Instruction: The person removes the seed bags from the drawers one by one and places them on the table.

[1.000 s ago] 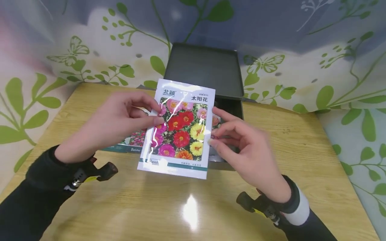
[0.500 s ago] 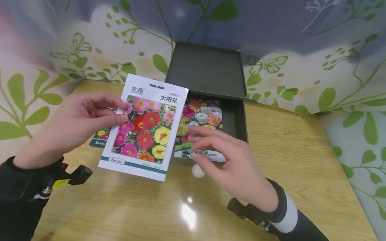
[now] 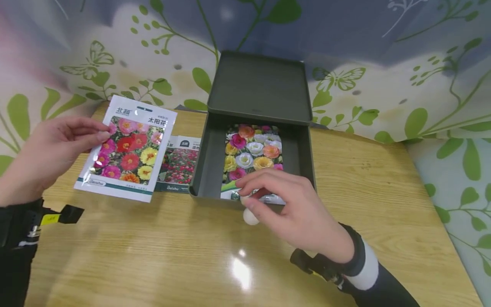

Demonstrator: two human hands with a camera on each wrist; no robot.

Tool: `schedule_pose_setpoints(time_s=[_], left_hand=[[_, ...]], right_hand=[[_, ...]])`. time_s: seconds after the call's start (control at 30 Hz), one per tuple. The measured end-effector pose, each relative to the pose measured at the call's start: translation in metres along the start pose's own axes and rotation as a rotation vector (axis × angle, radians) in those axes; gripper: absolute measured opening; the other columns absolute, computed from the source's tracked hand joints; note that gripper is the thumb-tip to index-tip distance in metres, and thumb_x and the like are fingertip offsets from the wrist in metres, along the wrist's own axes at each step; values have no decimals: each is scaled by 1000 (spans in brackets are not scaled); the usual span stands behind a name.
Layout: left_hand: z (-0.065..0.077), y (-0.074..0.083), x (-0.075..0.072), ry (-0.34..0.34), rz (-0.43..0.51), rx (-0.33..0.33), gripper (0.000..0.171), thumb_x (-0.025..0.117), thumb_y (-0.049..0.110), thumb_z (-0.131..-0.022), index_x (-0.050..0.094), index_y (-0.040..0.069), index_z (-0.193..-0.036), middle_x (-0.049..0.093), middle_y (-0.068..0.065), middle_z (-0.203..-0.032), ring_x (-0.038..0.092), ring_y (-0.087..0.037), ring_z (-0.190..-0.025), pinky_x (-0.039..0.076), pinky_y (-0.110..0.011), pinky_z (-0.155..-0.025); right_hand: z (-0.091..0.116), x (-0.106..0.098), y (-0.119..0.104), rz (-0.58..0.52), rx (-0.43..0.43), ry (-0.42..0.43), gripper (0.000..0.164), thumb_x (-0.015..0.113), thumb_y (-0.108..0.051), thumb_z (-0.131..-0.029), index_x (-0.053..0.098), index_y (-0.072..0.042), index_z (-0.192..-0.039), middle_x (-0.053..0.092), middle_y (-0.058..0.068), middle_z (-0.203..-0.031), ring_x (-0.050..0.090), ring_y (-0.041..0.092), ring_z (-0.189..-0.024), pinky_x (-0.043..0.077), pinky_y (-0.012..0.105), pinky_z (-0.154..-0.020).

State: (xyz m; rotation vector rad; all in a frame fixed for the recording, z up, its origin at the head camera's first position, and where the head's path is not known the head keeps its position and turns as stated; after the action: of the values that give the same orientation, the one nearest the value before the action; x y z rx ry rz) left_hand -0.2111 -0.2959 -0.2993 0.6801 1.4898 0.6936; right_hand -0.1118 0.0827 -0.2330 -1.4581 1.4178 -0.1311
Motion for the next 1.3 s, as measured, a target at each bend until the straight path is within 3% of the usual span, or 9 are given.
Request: schedule_pose_setpoints(time_s=[0.13, 0.3, 0.47, 0.63, 0.77, 0.9, 1.07, 1.3], left_hand=[[-11, -30, -6, 25, -28, -37, 37, 54, 32, -103, 59, 3, -125, 60, 20, -103, 56, -3, -87, 47, -11, -69], [-26, -73, -11, 1, -41, -96, 45, 48, 38, -104, 54, 2, -130, 55, 18, -107, 53, -2, -88, 46, -12, -69], [-35, -111, -14, -30, -73, -157, 49, 43, 39, -106, 50, 0, -134, 56, 13, -108, 54, -4, -86, 47, -16, -68], [-44, -140, -13, -60, -106, -191, 54, 39, 39, -107, 46, -4, -139, 55, -2, -118, 51, -9, -86, 47, -21, -66], [-51, -151, -9, -77, -145, -182, 55, 40, 40, -107, 47, -5, -138, 54, -19, -127, 50, -11, -87, 44, -22, -64], [-55, -156, -2, -108, -173, -193, 59, 38, 44, -106, 47, -5, -137, 49, -30, -132, 49, -24, -101, 41, -28, -71], [-53, -157, 3, -140, -179, -233, 74, 34, 57, -103, 42, -8, -136, 43, -35, -129, 42, -43, -108, 38, -51, -81], [-53, -154, 6, -147, -225, -291, 87, 32, 65, -99, 37, -12, -138, 41, -35, -127, 42, -47, -107, 40, -56, -80]], right_hand=[[0, -1, 2, -23, -9, 1, 13, 67, 0, -91, 69, -9, -99, 70, 6, -112, 66, 14, -104, 56, 28, -80], [-2, -2, 2, -28, -10, 0, 13, 67, 0, -90, 69, -10, -99, 70, 6, -113, 65, 15, -107, 56, 28, -78], [-2, -3, 3, -37, 5, -6, 14, 67, 1, -90, 69, -10, -99, 70, 5, -114, 65, 15, -106, 57, 29, -78], [-1, -3, 5, -38, 19, -5, 14, 68, 1, -90, 70, -9, -99, 70, 5, -114, 65, 14, -105, 57, 29, -78], [0, -3, 6, -34, 25, 1, 13, 68, 1, -91, 70, -10, -98, 71, 5, -112, 65, 14, -106, 57, 29, -77], [0, -3, 6, -34, 23, 5, 11, 68, 0, -91, 70, -9, -98, 71, 4, -110, 65, 13, -103, 56, 29, -77], [-1, -3, 6, -37, 20, 8, 10, 68, -1, -92, 70, -9, -97, 71, 4, -108, 65, 13, -100, 57, 29, -77], [0, -4, 6, -42, 20, 17, 11, 68, 0, -91, 70, -8, -97, 71, 4, -108, 66, 13, -100, 57, 29, -77]])
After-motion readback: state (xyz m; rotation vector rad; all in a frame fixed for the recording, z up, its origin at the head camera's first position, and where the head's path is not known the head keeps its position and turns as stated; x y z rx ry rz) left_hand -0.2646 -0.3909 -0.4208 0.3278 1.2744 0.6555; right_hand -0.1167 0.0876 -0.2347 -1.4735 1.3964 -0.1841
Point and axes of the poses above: each hand's wrist, its own z-axis away from the middle knuckle, its own x-axis out of the palm, y = z × x, the point moved 8 cm from there along -z, towards the middle knuckle
